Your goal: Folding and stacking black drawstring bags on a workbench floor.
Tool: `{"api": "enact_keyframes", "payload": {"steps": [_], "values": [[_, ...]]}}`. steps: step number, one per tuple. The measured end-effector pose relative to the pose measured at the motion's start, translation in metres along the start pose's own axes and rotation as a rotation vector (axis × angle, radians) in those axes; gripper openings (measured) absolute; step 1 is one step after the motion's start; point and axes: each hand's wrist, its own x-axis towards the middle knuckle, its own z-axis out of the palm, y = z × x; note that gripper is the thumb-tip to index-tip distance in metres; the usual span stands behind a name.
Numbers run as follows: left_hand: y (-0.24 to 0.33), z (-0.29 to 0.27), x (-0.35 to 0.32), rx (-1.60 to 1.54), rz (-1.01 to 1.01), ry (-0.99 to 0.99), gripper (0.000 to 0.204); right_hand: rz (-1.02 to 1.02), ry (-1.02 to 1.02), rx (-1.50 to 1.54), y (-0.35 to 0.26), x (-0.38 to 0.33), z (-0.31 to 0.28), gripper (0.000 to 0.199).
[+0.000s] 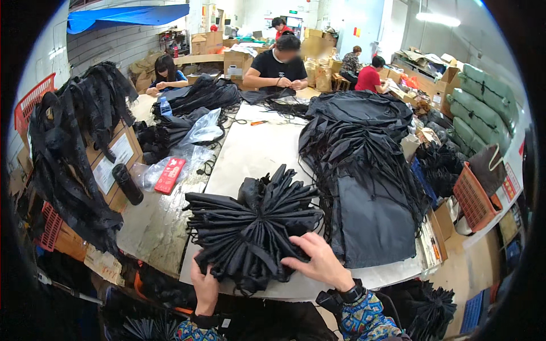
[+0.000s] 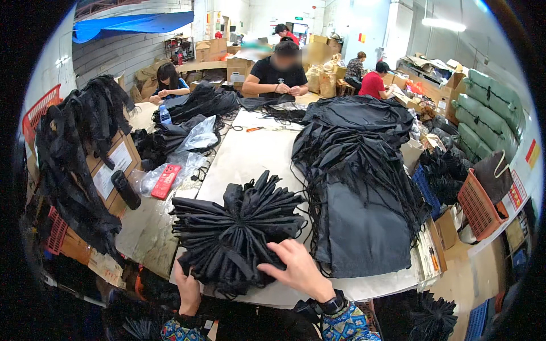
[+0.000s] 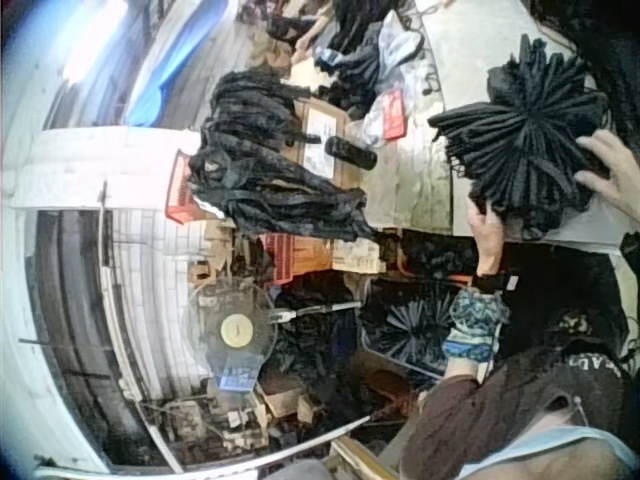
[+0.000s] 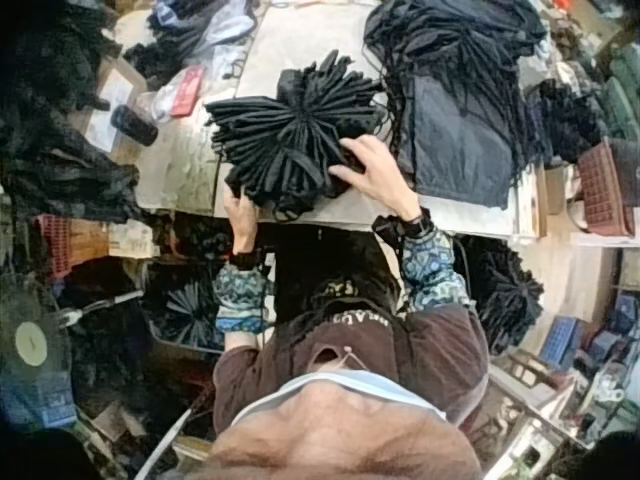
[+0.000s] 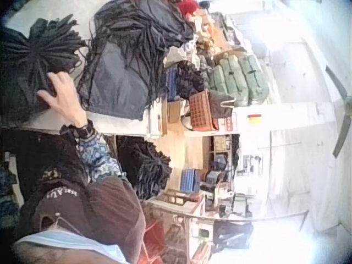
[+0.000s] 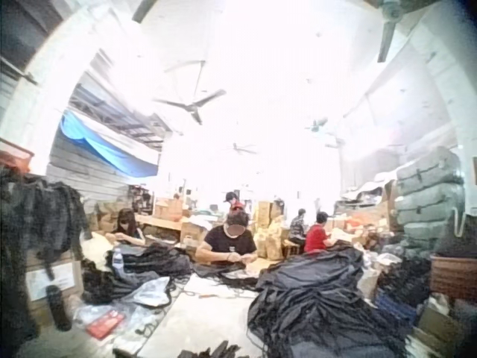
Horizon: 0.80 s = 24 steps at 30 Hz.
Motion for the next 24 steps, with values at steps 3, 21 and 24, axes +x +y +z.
{"api": "enact_keyframes", "payload": {"steps": [3,21,24], "values": [[0.003,0.0,-0.001,-0.278,-0.071,0.041,0.053,0.016,-0.076,0.157,-0.008,-0.003,-0.005,0.06],[0.033,-0.007,0.017,0.099,0.156,-0.012,0.08,-0.006,0.577,-0.012,-0.015,-0.03,0.029,0.037],[0.031,-0.006,0.019,0.039,0.136,-0.017,0.08,-0.247,0.334,0.188,-0.025,-0.039,0.037,0.027]]}}
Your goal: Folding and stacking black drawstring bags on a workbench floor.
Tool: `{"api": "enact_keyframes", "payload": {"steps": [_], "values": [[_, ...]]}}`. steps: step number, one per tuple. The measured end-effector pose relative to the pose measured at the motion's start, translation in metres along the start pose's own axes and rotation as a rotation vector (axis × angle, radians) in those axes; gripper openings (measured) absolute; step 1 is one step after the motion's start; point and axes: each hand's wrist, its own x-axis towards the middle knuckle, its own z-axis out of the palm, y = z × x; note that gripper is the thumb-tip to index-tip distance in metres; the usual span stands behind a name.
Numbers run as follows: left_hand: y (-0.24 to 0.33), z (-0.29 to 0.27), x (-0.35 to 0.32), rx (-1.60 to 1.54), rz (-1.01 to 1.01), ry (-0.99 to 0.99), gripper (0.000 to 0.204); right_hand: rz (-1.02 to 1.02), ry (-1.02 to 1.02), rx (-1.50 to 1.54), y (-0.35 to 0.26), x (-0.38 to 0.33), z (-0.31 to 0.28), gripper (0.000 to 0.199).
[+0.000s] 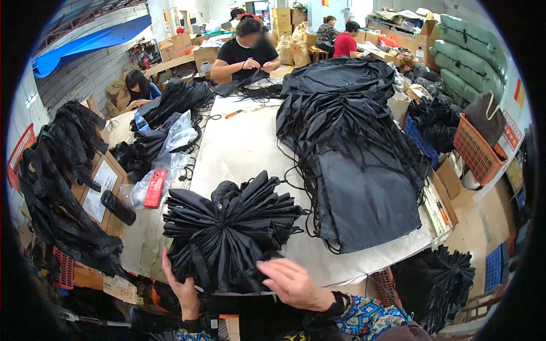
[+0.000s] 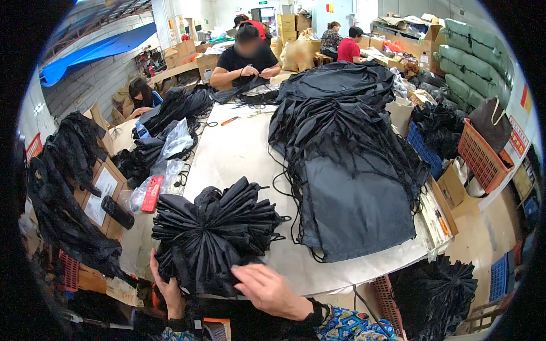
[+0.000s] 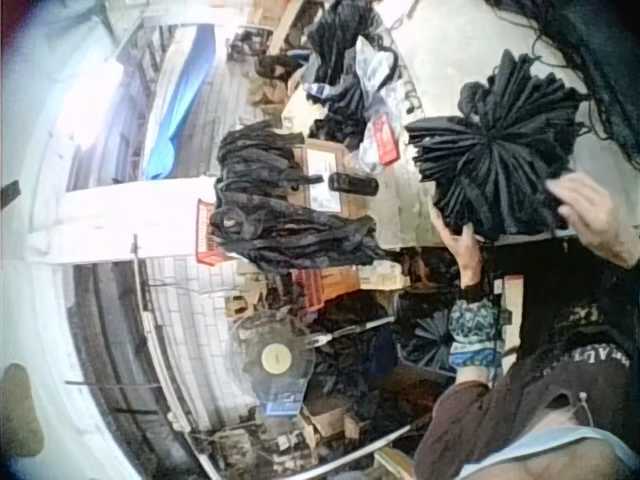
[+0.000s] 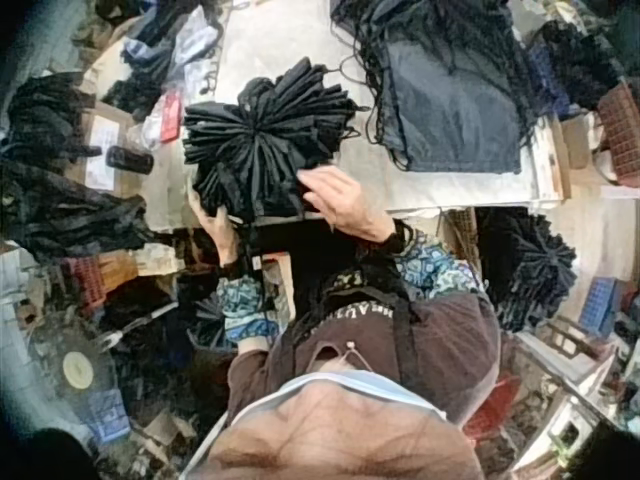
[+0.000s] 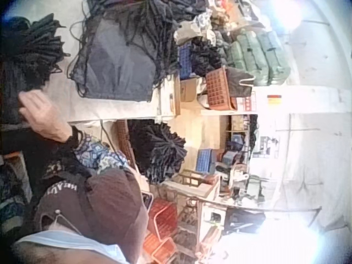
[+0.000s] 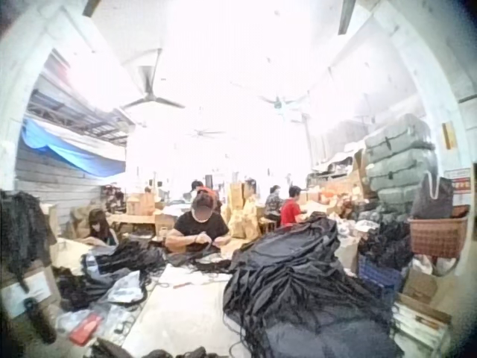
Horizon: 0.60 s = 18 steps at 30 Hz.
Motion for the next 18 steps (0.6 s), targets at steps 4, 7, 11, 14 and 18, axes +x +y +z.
{"api": "enact_keyframes", "payload": {"steps": [4,7,11,14,18], "values": [[0.008,-0.011,0.001,0.09,0.034,-0.013,0.084,0.622,0.271,0.474,0.01,0.003,0.005,0.015],[0.024,-0.019,0.008,0.112,-0.107,-0.192,0.09,0.509,0.178,0.073,0.037,0.023,-0.003,0.03],[0.036,-0.035,0.019,0.186,-0.159,-0.356,0.084,0.397,-0.007,0.014,0.041,0.032,-0.005,0.038],[0.033,-0.044,0.02,0.187,-0.19,-0.416,0.082,0.265,0.008,-0.123,0.051,0.024,0.007,0.034],[0.04,-0.053,0.022,0.311,-0.177,-0.565,0.083,0.642,-0.079,0.158,0.05,0.02,0.018,0.025]]}}
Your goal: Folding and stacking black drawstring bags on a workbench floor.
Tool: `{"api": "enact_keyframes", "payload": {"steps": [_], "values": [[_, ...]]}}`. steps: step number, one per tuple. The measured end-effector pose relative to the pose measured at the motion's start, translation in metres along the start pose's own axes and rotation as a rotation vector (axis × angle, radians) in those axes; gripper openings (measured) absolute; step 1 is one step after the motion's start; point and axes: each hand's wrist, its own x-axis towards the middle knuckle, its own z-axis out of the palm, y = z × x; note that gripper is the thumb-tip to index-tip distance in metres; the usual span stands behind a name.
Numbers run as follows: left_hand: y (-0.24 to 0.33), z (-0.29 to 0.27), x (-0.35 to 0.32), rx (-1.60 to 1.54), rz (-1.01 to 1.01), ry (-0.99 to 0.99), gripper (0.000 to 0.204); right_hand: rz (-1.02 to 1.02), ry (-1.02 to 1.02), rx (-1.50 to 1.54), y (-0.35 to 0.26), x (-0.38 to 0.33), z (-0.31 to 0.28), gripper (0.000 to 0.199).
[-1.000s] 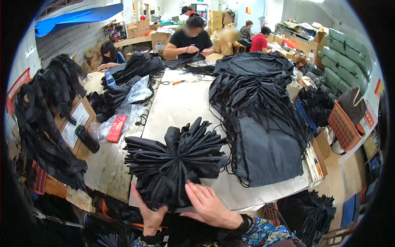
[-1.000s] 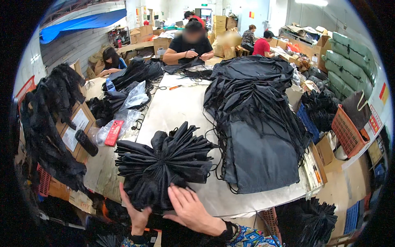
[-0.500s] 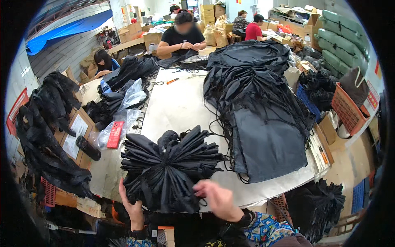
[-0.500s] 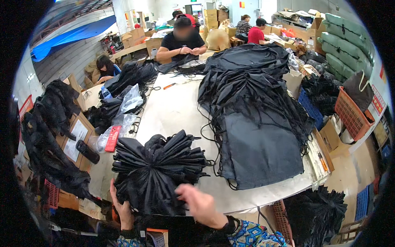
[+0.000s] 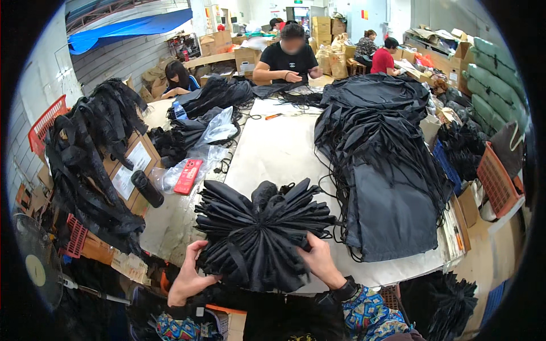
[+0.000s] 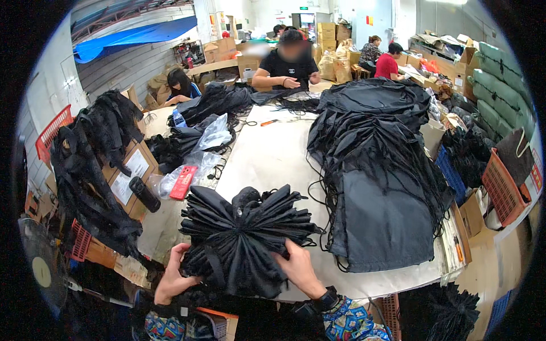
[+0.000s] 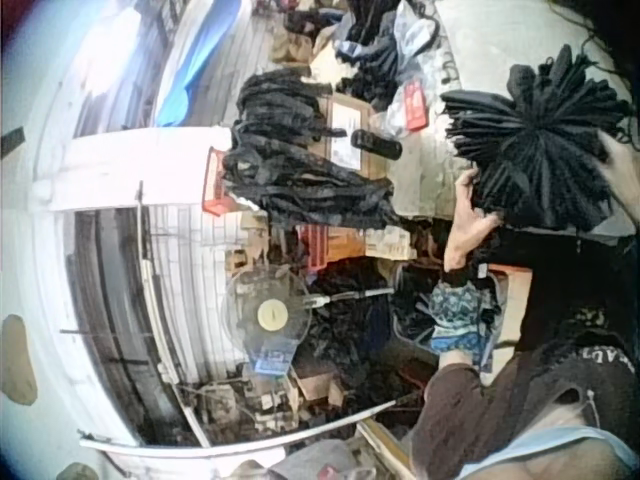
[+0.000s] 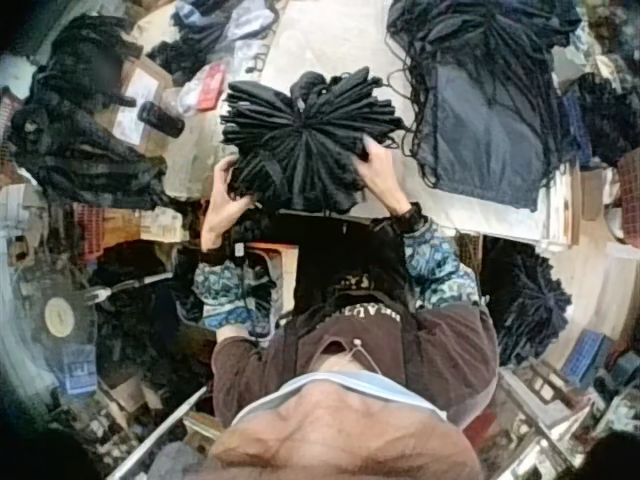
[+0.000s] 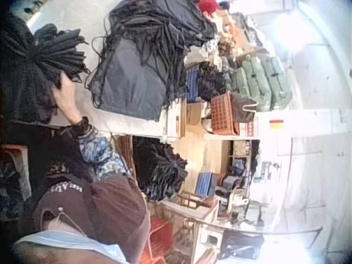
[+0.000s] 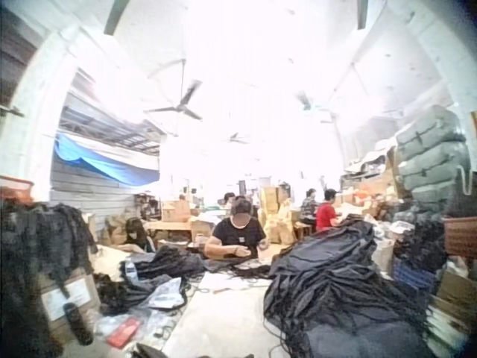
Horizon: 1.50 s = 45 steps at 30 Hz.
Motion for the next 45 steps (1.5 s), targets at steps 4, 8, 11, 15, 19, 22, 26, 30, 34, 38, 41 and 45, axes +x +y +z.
{"api": "enact_keyframes", "payload": {"steps": [4,8,11,15,19,22,26,30,34,38,41,45], "values": [[0.052,-0.027,0.005,0.034,0.291,0.255,0.051,-0.276,0.012,-0.005,0.009,-0.006,0.002,0.025],[0.09,0.015,0.067,0.894,0.575,-0.11,0.046,-0.319,0.001,-0.011,0.025,-0.002,0.004,0.032],[0.075,0.036,0.11,0.933,0.679,-0.245,0.048,-0.333,-0.021,0.032,0.051,-0.005,0.007,0.034],[0.072,0.039,0.135,0.886,0.628,-0.455,0.051,-0.342,-0.015,0.105,0.048,-0.002,0.012,0.032],[0.08,0.043,0.147,0.881,0.508,-0.526,0.051,-0.256,0.001,0.29,0.049,-0.001,0.012,0.027],[0.084,0.053,0.146,0.981,0.444,-0.62,0.049,-0.187,0.02,0.429,0.056,-0.002,0.015,0.024],[0.081,0.049,0.135,0.936,0.386,-0.553,0.051,-0.101,0.082,0.076,0.048,-0.003,0.015,0.018],[0.051,0.058,0.136,1.046,0.696,-0.35,0.049,-0.348,0.192,0.138,0.059,0.007,0.024,0.016],[0.066,0.067,0.146,1.074,0.469,-0.527,0.048,-0.421,0.236,-0.263,0.084,0.001,0.013,0.017],[0.069,0.058,0.136,1.077,0.402,-0.577,0.055,-0.661,0.37,-0.339,0.029,0.003,0.016,0.024],[0.07,0.06,0.133,1.054,0.337,-0.568,0.059,-0.566,0.425,-0.251,0.042,0.004,0.018,0.032],[0.067,0.058,0.132,1.011,0.334,-0.541,0.06,-0.406,0.462,-0.088,0.03,-0.002,0.026,0.035]]}}
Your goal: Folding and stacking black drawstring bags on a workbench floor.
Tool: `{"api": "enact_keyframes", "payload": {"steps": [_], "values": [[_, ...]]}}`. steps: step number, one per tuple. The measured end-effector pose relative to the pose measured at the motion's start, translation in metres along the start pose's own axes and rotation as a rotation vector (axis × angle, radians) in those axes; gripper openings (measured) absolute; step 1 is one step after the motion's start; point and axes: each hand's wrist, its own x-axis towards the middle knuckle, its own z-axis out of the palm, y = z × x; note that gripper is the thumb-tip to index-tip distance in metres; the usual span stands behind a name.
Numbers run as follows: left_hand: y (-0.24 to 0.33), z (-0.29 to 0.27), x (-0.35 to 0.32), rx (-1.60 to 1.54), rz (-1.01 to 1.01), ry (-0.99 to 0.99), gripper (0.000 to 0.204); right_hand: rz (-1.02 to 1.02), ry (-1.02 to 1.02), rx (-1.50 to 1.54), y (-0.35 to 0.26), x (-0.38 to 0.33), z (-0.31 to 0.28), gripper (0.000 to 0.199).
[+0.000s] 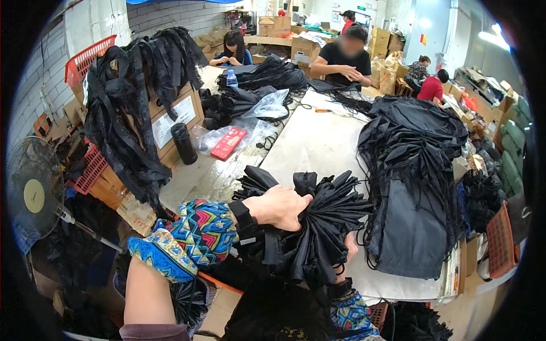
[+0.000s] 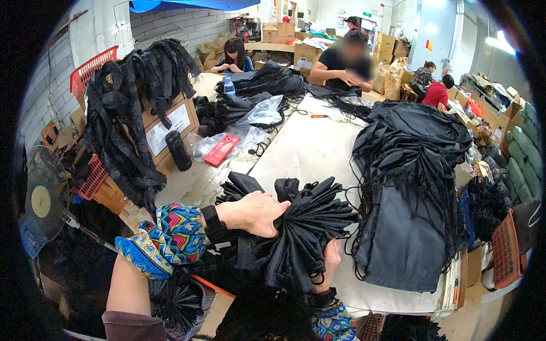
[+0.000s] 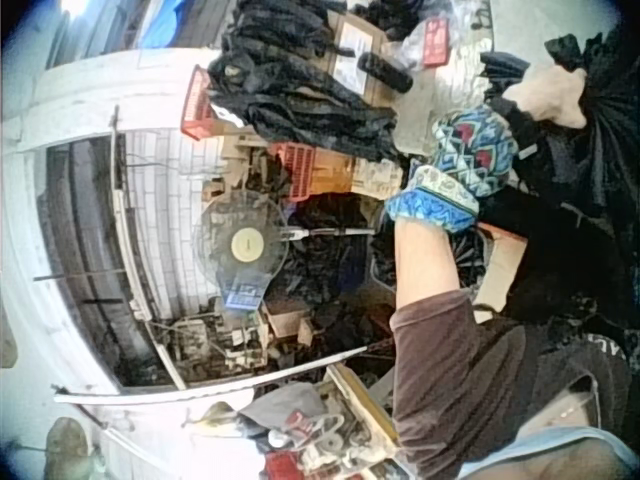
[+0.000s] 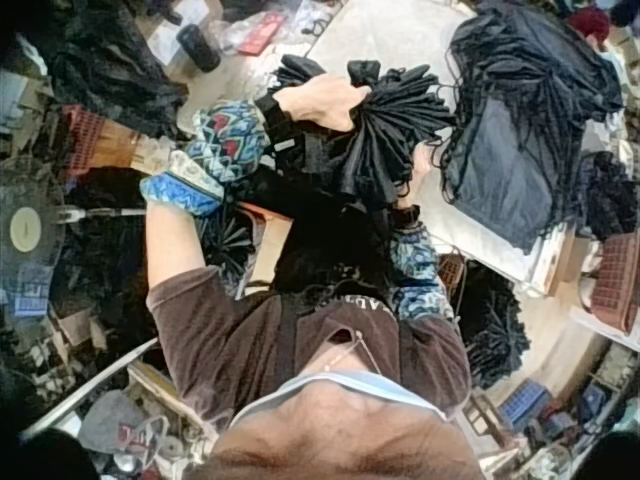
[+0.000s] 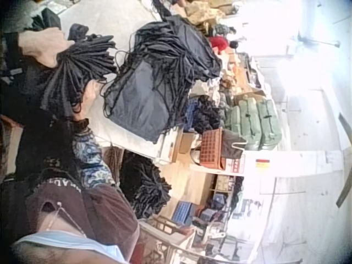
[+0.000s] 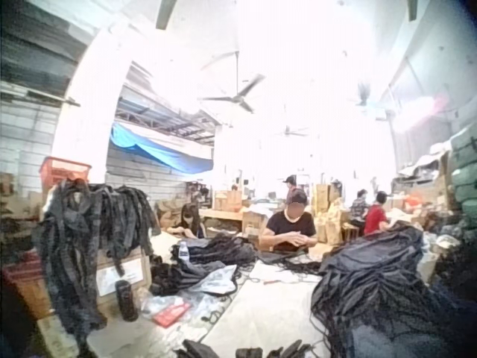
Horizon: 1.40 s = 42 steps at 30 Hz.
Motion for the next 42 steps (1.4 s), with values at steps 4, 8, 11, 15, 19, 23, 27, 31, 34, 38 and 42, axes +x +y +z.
{"api": "enact_keyframes", "payload": {"steps": [4,8,11,15,19,23,27,31,34,38,42], "values": [[0.002,0.002,-0.003,-0.004,-0.003,0.036,0.057,0.414,-0.015,0.519,0.011,-0.003,0.004,0.033],[0.001,0.003,0.001,0.002,0.022,0.039,0.056,0.384,-0.043,0.446,0.016,-0.005,0.003,0.035],[0.005,0.004,0.0,-0.016,0.002,0.05,0.056,0.484,0.13,0.821,0.016,0.0,0.008,0.02],[-0.004,-0.024,-0.006,-0.229,-0.013,-0.204,0.064,0.247,0.019,0.388,0.027,0.011,0.003,0.017],[-0.034,-0.058,-0.018,-0.656,-0.036,0.012,0.06,0.479,-0.114,0.879,0.06,0.013,-0.03,0.035],[-0.023,-0.051,-0.013,-0.328,-0.005,-0.154,0.054,0.399,0.07,0.775,0.071,-0.003,-0.034,0.051],[-0.004,-0.005,0.003,-0.229,-0.107,-0.05,0.064,0.714,0.103,1.055,0.055,-0.021,-0.022,0.039],[0.005,-0.009,0.002,-0.251,-0.087,-0.091,0.06,0.617,0.016,0.875,0.059,-0.032,-0.025,0.033],[0.003,0.005,-0.003,-0.081,-0.054,0.069,0.054,0.614,-0.013,0.883,0.046,-0.027,-0.03,0.031],[-0.019,0.0,-0.048,-0.224,-0.175,0.139,0.051,0.561,-0.049,0.745,0.003,-0.005,-0.023,0.031],[-0.057,-0.013,-0.147,-0.755,-0.467,0.239,0.041,0.475,0.044,0.592,-0.031,0.009,-0.026,0.028]]}}
